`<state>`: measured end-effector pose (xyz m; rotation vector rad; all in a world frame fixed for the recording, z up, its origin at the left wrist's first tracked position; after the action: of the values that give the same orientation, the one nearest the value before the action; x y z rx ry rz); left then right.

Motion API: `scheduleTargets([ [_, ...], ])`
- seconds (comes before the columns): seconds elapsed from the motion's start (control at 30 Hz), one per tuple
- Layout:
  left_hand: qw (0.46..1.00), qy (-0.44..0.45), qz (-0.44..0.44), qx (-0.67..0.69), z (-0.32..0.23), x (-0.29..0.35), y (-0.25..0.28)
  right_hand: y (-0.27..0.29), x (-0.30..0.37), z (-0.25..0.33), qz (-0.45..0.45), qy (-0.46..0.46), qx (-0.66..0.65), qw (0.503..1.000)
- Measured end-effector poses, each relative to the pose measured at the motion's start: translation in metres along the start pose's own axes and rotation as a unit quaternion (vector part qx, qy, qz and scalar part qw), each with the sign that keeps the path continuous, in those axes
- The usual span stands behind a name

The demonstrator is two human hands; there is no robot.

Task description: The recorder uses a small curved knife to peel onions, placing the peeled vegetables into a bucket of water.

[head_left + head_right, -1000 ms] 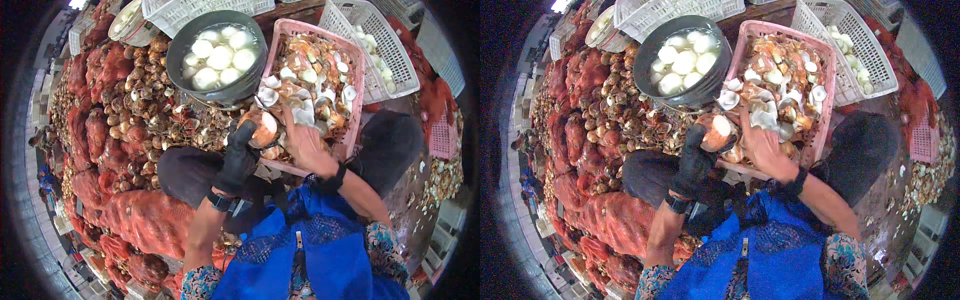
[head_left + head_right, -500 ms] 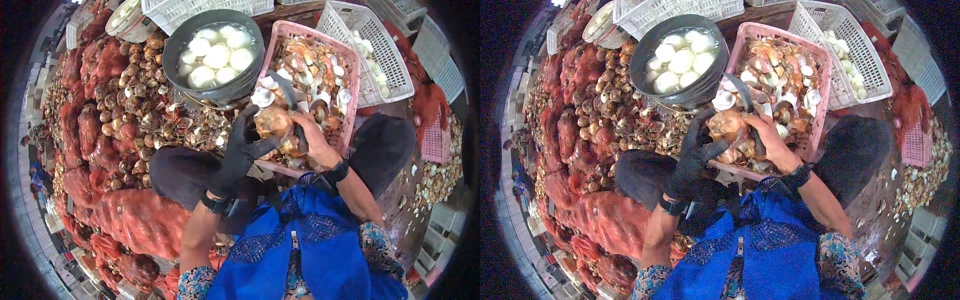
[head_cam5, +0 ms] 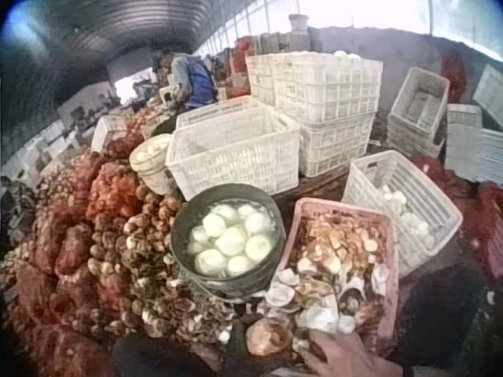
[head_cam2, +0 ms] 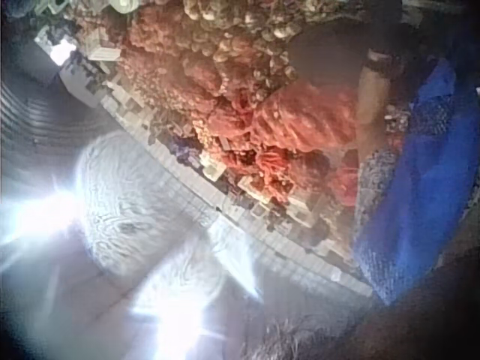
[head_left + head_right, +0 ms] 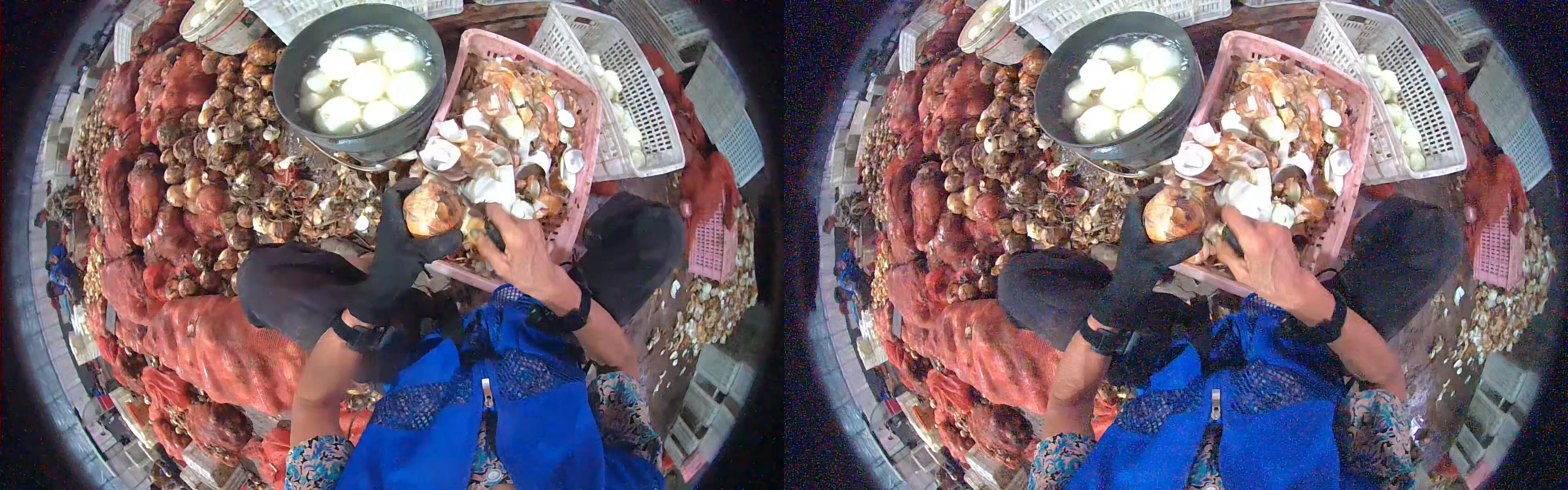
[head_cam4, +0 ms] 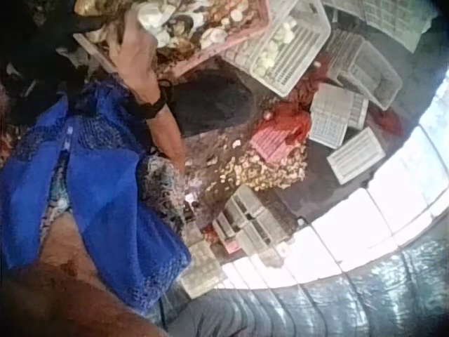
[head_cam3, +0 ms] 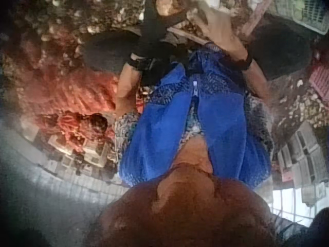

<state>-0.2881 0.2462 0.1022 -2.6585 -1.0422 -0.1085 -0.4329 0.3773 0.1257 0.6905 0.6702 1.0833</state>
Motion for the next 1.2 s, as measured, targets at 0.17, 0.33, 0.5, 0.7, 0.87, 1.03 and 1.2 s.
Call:
scheduleTargets([
  [0.17,0.992,-0.017,-0.016,-0.126,0.017,-0.004,0.008,-0.006,0.013,-0.006,0.046,0.011,0.057,0.997],
  [0.33,0.986,-0.029,-0.034,-0.159,0.024,-0.007,0.010,-0.012,0.017,-0.008,0.045,0.021,0.101,0.994],
  [0.5,0.973,0.000,-0.043,-0.226,0.022,-0.009,0.012,-0.009,0.018,-0.005,0.092,-0.012,0.108,0.990],
  [0.7,0.969,-0.011,-0.032,-0.243,0.021,-0.010,0.010,-0.008,0.018,-0.004,0.123,-0.044,0.107,0.986],
  [0.87,0.981,0.009,-0.019,-0.191,0.030,-0.010,0.013,-0.010,0.015,-0.007,0.127,-0.050,0.097,0.986],
  [1.03,0.978,0.004,0.000,-0.206,0.009,-0.005,0.005,-0.036,0.006,-0.023,0.152,-0.075,0.143,0.975],
  [1.2,0.996,-0.067,0.054,0.000,0.006,-0.004,0.004,-0.041,-0.001,-0.054,0.121,-0.076,0.097,0.985],
])
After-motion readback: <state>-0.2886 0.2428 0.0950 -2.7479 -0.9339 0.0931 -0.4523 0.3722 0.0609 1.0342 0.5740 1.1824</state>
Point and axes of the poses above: each hand's wrist, its own x-axis away from the middle knuckle, its own y-axis out of the back of the hand, z = x × y, the point moved 1 cm from there along -x, towards the middle knuckle, and after that the axes turned 4 degrees about x, right-handed, at the moved point
